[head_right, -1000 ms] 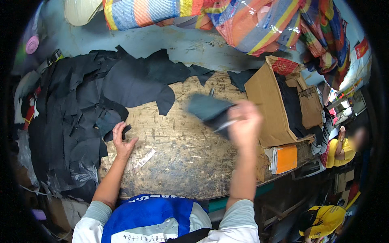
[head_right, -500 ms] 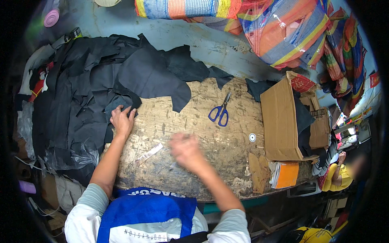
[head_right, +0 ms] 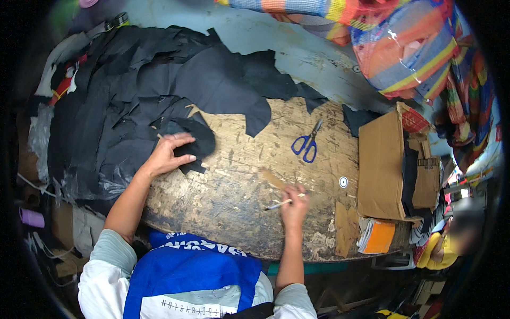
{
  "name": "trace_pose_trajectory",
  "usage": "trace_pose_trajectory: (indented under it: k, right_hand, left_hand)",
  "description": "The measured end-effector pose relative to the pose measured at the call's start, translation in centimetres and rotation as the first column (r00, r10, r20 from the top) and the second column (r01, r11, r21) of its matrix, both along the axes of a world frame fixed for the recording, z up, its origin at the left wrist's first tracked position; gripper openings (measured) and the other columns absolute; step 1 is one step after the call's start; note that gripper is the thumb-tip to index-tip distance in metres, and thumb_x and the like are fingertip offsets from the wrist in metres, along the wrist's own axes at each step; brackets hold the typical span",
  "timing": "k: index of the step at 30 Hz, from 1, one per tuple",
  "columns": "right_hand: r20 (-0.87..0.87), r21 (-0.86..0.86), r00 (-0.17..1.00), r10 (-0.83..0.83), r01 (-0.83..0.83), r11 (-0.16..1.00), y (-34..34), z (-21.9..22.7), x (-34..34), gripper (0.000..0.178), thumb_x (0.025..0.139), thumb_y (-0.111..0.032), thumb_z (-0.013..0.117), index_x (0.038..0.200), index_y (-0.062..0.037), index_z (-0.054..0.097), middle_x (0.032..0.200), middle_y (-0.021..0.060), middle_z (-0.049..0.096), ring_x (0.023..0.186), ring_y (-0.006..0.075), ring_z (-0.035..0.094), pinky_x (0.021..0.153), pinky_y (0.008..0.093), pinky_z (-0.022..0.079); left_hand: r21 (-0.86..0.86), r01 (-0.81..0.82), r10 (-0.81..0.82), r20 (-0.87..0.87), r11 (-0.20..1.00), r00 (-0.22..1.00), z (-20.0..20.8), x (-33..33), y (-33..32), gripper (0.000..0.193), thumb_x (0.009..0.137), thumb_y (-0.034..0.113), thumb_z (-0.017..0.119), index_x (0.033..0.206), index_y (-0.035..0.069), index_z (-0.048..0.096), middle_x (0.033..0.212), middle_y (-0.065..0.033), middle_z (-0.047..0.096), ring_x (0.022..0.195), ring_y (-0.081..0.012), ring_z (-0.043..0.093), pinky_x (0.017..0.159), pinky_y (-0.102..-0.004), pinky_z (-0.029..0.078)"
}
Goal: The person uses a ruler and a white marking pen to draw lines on black fabric pieces laid on a worktable. They repeatedly position the ruler, draw straight lines, reposition the fabric, and continue marking multiple pieces. Scissors and cardboard templates are visible nearby but not used in the clip.
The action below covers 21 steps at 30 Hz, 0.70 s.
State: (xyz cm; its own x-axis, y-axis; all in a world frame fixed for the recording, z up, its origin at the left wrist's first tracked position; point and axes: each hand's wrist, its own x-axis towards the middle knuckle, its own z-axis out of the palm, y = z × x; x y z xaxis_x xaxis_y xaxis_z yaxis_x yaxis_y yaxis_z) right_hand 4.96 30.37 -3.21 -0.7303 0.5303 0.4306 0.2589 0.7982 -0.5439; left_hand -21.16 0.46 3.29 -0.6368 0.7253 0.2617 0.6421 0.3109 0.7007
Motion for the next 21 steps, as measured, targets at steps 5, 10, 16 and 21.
trace_pose_trajectory:
  k: [5,10,16,21]
  right_hand:
    - [-0.084,-0.142,0.969,-0.234,0.221,0.965,2.8,-0.9,3.5,0.013,0.074,0.002,0.067,0.086,-0.0024,0.066,0.095,0.0140,0.068,0.107,0.0347,0.058,0.090,0.0421,0.046]
    - [-0.104,-0.083,0.974,-0.200,0.191,0.978,3.0,-1.7,3.8,0.014,0.073,0.002,0.067,0.087,-0.0016,0.065,0.095,0.0159,0.067,0.106,0.0362,0.058,0.089,0.0434,0.046]
    - [-0.115,-0.054,0.973,-0.200,0.195,0.979,2.7,-1.2,3.6,0.013,0.073,0.003,0.066,0.086,-0.0011,0.064,0.094,0.0159,0.067,0.105,0.0366,0.059,0.089,0.0442,0.046]
    - [-0.135,-0.061,0.969,-0.206,0.199,0.978,2.5,-1.2,3.5,0.013,0.074,0.004,0.065,0.085,-0.0012,0.064,0.094,0.0157,0.067,0.105,0.0365,0.058,0.089,0.0444,0.046]
  left_hand:
    - [-0.387,-0.353,0.321,-0.148,0.852,0.936,-0.9,-0.8,-3.2,0.094,0.057,0.039,0.083,0.137,0.011,0.042,0.140,-0.0134,0.042,0.129,-0.0304,0.037,0.105,-0.0461,0.029]
    - [-0.275,-0.408,0.354,-0.225,0.871,0.908,-3.3,-2.3,-1.6,0.060,0.063,0.018,0.080,0.119,0.008,0.058,0.128,-0.0138,0.052,0.120,-0.0307,0.046,0.100,-0.0431,0.036]
    - [0.009,-0.270,0.270,-0.028,0.963,0.963,4.3,-6.9,3.5,0.018,0.076,0.008,0.068,0.093,0.002,0.069,0.085,-0.0124,0.068,0.078,-0.0243,0.064,0.075,-0.0337,0.050]
    - [0.305,-0.035,-0.252,0.840,0.952,0.480,13.6,-6.4,2.8,0.020,0.093,0.011,0.052,0.106,-0.003,0.060,0.082,-0.0117,0.067,0.065,-0.0185,0.066,0.060,-0.0303,0.056]
